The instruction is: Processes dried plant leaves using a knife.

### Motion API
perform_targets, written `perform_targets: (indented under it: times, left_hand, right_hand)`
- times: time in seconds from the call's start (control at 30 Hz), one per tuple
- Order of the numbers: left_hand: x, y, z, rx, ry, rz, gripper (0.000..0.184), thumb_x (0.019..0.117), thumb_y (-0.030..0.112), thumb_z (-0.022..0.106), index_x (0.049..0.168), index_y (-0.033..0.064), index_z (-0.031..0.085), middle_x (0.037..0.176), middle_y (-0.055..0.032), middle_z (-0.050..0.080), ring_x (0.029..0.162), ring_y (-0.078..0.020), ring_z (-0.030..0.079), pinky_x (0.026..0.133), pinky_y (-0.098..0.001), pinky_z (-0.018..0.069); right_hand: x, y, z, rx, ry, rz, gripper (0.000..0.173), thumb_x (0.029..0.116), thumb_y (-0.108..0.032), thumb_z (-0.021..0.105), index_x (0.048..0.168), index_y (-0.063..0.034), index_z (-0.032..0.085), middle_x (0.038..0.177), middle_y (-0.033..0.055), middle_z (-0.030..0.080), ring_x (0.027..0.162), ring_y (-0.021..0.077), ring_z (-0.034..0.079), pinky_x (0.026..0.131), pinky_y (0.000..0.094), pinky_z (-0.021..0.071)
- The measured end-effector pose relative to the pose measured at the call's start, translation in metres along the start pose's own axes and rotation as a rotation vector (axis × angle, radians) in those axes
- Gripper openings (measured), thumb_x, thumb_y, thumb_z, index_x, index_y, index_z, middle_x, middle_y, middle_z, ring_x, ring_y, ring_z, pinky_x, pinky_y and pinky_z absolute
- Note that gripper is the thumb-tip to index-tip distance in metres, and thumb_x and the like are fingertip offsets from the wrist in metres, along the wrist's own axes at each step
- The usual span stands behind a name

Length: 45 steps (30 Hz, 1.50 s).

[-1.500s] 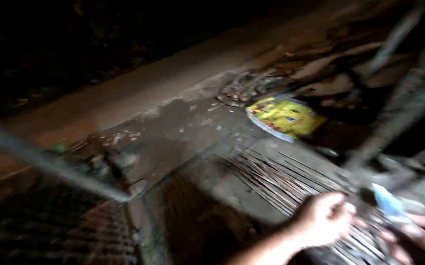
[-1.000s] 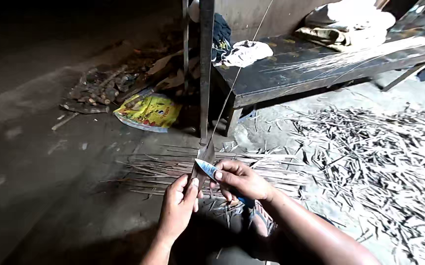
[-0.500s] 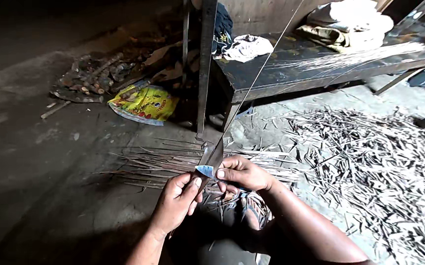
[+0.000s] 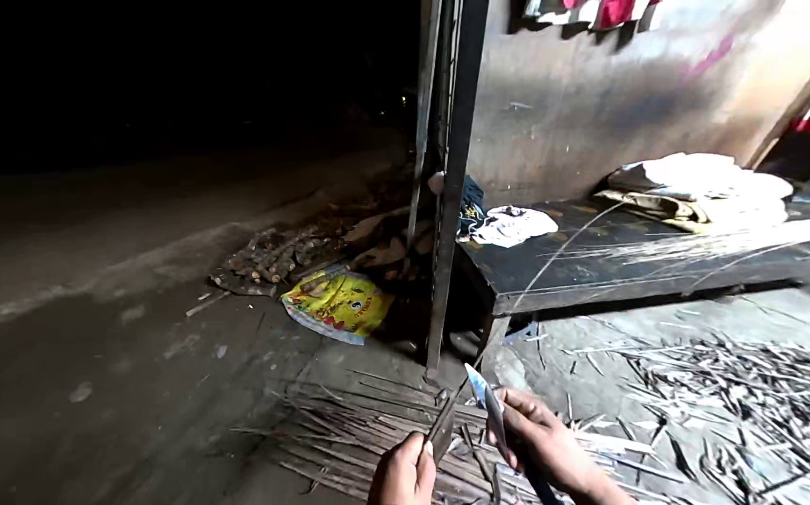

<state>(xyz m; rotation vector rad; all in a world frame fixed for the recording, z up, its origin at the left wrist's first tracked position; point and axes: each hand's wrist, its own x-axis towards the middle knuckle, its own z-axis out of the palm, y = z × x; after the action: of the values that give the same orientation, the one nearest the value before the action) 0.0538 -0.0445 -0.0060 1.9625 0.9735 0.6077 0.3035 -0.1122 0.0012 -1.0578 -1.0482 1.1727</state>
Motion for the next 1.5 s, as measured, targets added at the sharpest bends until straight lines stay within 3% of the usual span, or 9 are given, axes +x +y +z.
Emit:
perform_targets:
  times: [0.27, 0.47, 0.57, 0.7, 0.8, 0.9, 1.07, 1.33, 1.5]
  left_hand:
    - [-0.003, 0.005, 0.0, -0.43, -0.014, -0.048, 0.02, 0.105, 0.012, 0.049, 0.099, -0.0004, 0.063, 0.072, -0.0043, 0.065, 0.055, -0.0115, 0.059, 0.053, -0.0291, 0.0526]
    - [-0.007, 0.005, 0.009, -0.085, 0.022, 0.086, 0.019, 0.0992, 0.015, 0.056, 0.094, 0.0008, 0.068, 0.075, -0.0104, 0.064, 0.068, -0.0215, 0.063, 0.066, -0.0422, 0.0549]
    - [-0.009, 0.012, 0.005, -0.022, 0.037, 0.096, 0.028, 0.0948, 0.008, 0.056, 0.117, -0.0027, 0.07, 0.101, -0.016, 0.072, 0.091, -0.0256, 0.071, 0.085, -0.0446, 0.0583]
    - [-0.008, 0.011, -0.001, -0.101, -0.05, 0.119, 0.046, 0.1003, 0.006, 0.049, 0.146, -0.0028, 0.053, 0.133, -0.0205, 0.065, 0.122, -0.0269, 0.065, 0.108, -0.044, 0.0498]
    - [-0.005, 0.007, -0.005, -0.077, -0.103, 0.083, 0.049, 0.1058, 0.012, 0.045, 0.155, 0.0066, 0.045, 0.126, -0.018, 0.069, 0.111, -0.0273, 0.07, 0.102, -0.0468, 0.0535]
    - [-0.008, 0.009, -0.007, -0.015, -0.028, 0.056, 0.042, 0.1028, 0.011, 0.048, 0.144, 0.0029, 0.057, 0.099, -0.0176, 0.073, 0.087, -0.0307, 0.072, 0.084, -0.051, 0.0584]
    - [-0.007, 0.009, -0.012, -0.025, 0.021, 0.058, 0.016, 0.0957, 0.012, 0.055, 0.094, 0.0014, 0.067, 0.073, -0.0117, 0.064, 0.067, -0.0241, 0.065, 0.064, -0.0428, 0.0547]
    - [-0.004, 0.006, -0.012, -0.156, 0.031, 0.119, 0.027, 0.1059, 0.016, 0.046, 0.118, 0.0007, 0.064, 0.082, -0.0117, 0.068, 0.072, -0.0217, 0.068, 0.072, -0.0408, 0.0585]
    - [-0.001, 0.002, -0.011, -0.205, 0.123, 0.088, 0.017, 0.1011, 0.019, 0.055, 0.097, 0.0068, 0.066, 0.067, -0.0023, 0.062, 0.057, -0.0129, 0.061, 0.057, -0.0329, 0.0541]
  right_hand:
    - [-0.005, 0.017, 0.029, -0.026, -0.268, 0.019, 0.026, 0.1066, -0.03, 0.055, 0.103, -0.0086, 0.069, 0.079, 0.0067, 0.069, 0.054, 0.0097, 0.059, 0.049, 0.0268, 0.0503]
    - [-0.005, 0.026, 0.037, 0.006, -0.19, 0.033, 0.019, 0.1025, -0.025, 0.064, 0.11, -0.0081, 0.067, 0.087, 0.0102, 0.072, 0.057, 0.0113, 0.061, 0.05, 0.0271, 0.0516]
    - [-0.004, 0.029, 0.041, 0.009, -0.112, 0.024, 0.019, 0.1031, -0.023, 0.062, 0.116, -0.0094, 0.067, 0.086, 0.0092, 0.07, 0.056, 0.0099, 0.059, 0.051, 0.0265, 0.0511]
    - [-0.002, 0.029, 0.049, 0.055, -0.019, -0.014, 0.023, 0.1024, -0.023, 0.063, 0.119, -0.0089, 0.068, 0.086, 0.0109, 0.07, 0.055, 0.0104, 0.058, 0.05, 0.0264, 0.0513]
    - [0.001, 0.024, 0.051, 0.059, 0.044, -0.032, 0.024, 0.1042, -0.023, 0.06, 0.121, -0.0073, 0.067, 0.082, 0.0114, 0.07, 0.052, 0.0095, 0.057, 0.047, 0.025, 0.0498]
    - [0.006, 0.025, 0.048, 0.105, 0.03, -0.05, 0.024, 0.1053, -0.024, 0.058, 0.121, -0.0081, 0.067, 0.079, 0.0109, 0.07, 0.051, 0.0093, 0.058, 0.047, 0.0247, 0.0504]
    - [0.011, 0.028, 0.044, 0.187, -0.074, -0.038, 0.027, 0.1072, -0.033, 0.053, 0.102, -0.0107, 0.067, 0.073, 0.0086, 0.068, 0.049, 0.0094, 0.058, 0.046, 0.0245, 0.0499]
    - [0.013, 0.024, 0.036, 0.195, -0.165, -0.11, 0.034, 0.1064, -0.038, 0.054, 0.102, -0.0093, 0.071, 0.077, 0.0098, 0.07, 0.053, 0.0111, 0.062, 0.049, 0.0252, 0.0533]
    - [0.011, 0.017, 0.035, 0.159, -0.175, -0.121, 0.035, 0.1065, -0.038, 0.054, 0.101, -0.0087, 0.071, 0.073, 0.0082, 0.068, 0.051, 0.0108, 0.061, 0.047, 0.0252, 0.0525]
